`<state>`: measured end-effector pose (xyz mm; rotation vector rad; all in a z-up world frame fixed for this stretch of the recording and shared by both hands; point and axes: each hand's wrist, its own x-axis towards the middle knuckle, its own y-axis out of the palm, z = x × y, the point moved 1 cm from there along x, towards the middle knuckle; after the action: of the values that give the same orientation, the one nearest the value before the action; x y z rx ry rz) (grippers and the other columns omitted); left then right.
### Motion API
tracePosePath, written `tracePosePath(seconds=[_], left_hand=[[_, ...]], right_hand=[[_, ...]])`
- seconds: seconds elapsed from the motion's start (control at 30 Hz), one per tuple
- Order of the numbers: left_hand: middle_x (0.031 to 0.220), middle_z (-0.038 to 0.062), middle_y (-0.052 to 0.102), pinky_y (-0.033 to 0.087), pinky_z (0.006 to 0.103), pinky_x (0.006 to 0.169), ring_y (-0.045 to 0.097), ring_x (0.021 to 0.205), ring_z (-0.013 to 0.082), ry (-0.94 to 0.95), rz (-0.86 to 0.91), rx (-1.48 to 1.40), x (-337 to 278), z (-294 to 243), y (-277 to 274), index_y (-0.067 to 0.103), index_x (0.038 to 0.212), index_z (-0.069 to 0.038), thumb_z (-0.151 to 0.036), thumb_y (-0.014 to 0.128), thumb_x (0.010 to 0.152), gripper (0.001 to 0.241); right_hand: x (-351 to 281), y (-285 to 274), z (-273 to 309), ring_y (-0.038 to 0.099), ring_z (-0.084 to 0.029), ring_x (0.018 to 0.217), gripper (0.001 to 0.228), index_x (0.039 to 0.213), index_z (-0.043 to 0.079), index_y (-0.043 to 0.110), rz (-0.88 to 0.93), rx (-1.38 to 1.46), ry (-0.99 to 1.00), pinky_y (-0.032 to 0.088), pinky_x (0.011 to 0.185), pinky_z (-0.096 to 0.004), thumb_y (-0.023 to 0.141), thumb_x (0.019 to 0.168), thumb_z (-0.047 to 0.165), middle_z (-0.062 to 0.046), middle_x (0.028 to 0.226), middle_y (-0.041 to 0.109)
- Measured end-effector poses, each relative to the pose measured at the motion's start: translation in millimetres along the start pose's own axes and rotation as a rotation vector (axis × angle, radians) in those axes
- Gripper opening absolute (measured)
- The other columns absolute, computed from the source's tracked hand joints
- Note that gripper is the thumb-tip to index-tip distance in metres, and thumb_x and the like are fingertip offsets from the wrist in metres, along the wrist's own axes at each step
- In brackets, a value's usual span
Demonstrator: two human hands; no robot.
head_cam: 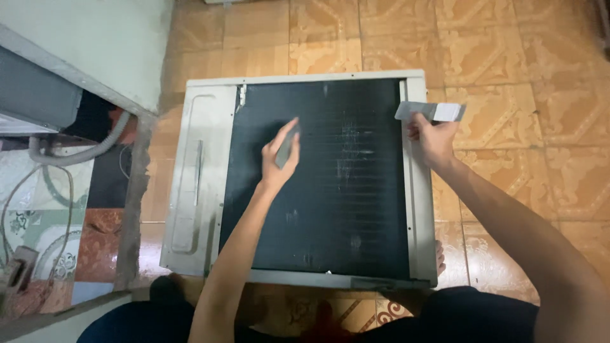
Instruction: The person sits on the floor and uses two rectangular sponges to scrub a black surface on a white appliance. They repeatedly rub the surface in back-and-forth motions, occasionally pausing to reposition the sponges.
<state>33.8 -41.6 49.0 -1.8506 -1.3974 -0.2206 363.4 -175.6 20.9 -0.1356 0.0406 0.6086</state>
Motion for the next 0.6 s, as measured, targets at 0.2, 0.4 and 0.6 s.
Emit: tracePosePath(seconds=[0.2, 0.4, 0.6], left_hand=[[0.097, 0.001, 0.081, 0.061, 0.0278, 0.075, 0.078, 0.094, 0.0160, -0.350, 0.184, -0.296, 26.3, -21.5, 65.5, 0.082, 0.111, -0.027, -0.030, 0.082, 0.090, 0.021], [0.114, 0.034, 0.071, 0.068, 0.0370, 0.065, 0.079, 0.080, 0.0349, -0.744, 0.525, -0.354, 58.2, -51.4, 87.6, 0.074, 0.122, -0.005, -0.018, 0.061, 0.097, 0.031], [0.088, 0.026, 0.076, 0.067, 0.0309, 0.053, 0.078, 0.065, 0.0295, -0.765, 0.520, -0.220, 60.2, -41.7, 119.2, 0.070, 0.107, 0.000, -0.021, 0.067, 0.086, 0.030]], right_hand=[[3.6, 7.7, -20.3, 0.068, -0.019, 0.048, 0.014, 0.080, 0.003, 0.067, 0.046, 0.082, 0.001, 0.058, 0.046, -0.034, 0.074, 0.092, 0.007, -0.011, 0.061, 0.063], [0.2, 3.8, -12.6, 0.061, -0.015, 0.053, 0.006, 0.094, 0.001, 0.068, 0.121, 0.084, -0.018, 0.053, 0.049, -0.032, 0.071, 0.093, 0.006, -0.008, 0.067, 0.061], [-0.7, 0.6, -11.1, 0.059, -0.014, 0.052, 0.005, 0.095, 0.003, 0.069, 0.111, 0.120, -0.044, 0.049, 0.046, -0.031, 0.071, 0.090, 0.003, -0.007, 0.064, 0.059]])
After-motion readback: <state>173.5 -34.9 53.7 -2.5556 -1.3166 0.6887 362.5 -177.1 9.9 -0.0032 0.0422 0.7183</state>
